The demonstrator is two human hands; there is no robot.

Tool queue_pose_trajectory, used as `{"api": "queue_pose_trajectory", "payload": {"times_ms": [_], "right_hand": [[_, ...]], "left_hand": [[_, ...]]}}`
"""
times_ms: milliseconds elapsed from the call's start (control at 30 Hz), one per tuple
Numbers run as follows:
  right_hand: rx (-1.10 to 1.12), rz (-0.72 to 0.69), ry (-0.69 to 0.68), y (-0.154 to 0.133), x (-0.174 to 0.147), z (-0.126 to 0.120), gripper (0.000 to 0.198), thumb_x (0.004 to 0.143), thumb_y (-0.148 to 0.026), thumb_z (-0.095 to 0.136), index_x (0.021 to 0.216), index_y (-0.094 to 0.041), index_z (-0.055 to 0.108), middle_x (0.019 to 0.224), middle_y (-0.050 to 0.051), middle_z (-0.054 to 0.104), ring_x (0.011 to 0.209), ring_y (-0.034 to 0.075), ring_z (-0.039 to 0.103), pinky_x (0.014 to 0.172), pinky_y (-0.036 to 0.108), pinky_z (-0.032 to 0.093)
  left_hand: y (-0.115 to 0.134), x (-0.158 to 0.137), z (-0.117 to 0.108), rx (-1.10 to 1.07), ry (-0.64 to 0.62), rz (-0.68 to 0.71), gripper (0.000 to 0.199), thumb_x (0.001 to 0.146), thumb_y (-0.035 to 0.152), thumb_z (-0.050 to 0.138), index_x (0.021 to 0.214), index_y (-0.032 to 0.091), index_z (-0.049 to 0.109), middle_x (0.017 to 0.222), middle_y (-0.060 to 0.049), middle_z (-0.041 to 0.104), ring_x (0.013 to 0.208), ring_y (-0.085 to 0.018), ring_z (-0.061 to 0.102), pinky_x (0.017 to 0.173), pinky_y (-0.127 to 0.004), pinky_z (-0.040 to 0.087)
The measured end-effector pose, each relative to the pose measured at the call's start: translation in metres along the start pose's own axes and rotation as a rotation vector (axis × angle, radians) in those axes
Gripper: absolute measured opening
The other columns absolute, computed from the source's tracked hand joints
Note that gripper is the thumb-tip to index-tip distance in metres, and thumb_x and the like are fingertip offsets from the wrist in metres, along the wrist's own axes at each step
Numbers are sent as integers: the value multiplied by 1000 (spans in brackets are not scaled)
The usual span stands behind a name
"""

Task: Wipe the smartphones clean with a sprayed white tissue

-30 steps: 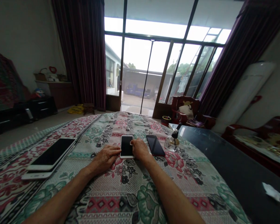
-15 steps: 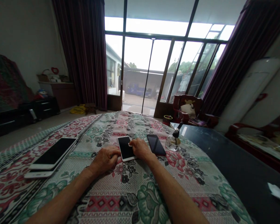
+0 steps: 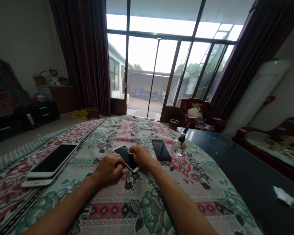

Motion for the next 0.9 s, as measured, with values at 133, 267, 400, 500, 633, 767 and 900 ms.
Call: {"api": "queue_pose_trajectory", "payload": {"times_ms": [133,267,400,500,633,767,900], "right_hand": [[133,-120,-50,-24,-2,3,32,78,-6,47,92,-19,72,89,3,73,81,14,64,76,24,45],[173,-134,-46,-31,-2,1,31,79,-6,48,92,-20,72,87,3,73,76,13,63,73,23,45],[136,-101,23,-19,-3,-5,30,79,-6,49,94,-18,72,91,6,73,81,15,64,77,25,44],[109,-82,27,-12,-4,-5,29,80,-6,49,95,-17,72,93,7,73,84,16,64,79,25,45],[83,-52,15,-8,-4,-4,28,82,-8,49,96,-17,72,95,7,73,85,17,64,81,26,45],[94,-34,14,-7,-5,-6,28,83,-8,50,96,-18,72,97,7,73,89,18,65,83,27,45],[107,-14,17,-6,-5,-8,28,84,-9,49,96,-19,72,99,6,73,90,18,65,83,28,46]], "left_hand": [[-7,0,-17,-118,90,-59,22,70,11,47,69,18,67,67,-2,67,62,-15,61,62,-27,46],[-16,0,-36,-139,183,-110,22,73,16,49,81,19,70,71,-2,67,67,-16,62,67,-29,49],[-16,2,-22,-124,-42,-74,35,73,23,59,106,21,68,108,-6,68,103,-22,61,94,-37,46],[-13,-5,1,-90,-317,-70,62,68,41,71,126,23,58,138,-9,53,132,-31,40,111,-50,27],[-10,-13,14,-11,-521,-88,93,57,58,76,139,28,43,151,-9,36,141,-36,20,112,-60,11],[-9,-10,10,40,-512,-60,85,60,57,75,135,30,47,147,-9,42,136,-34,32,111,-58,16],[-13,-7,1,70,-412,-67,77,63,54,73,132,29,51,139,-10,50,127,-33,43,108,-55,23]]}}
Point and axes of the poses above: each hand's wrist, its own x-axis towards the middle knuckle, its own z-axis out of the palm, y = z × x, the point moved 9 cm from there along x, towards the middle knuckle
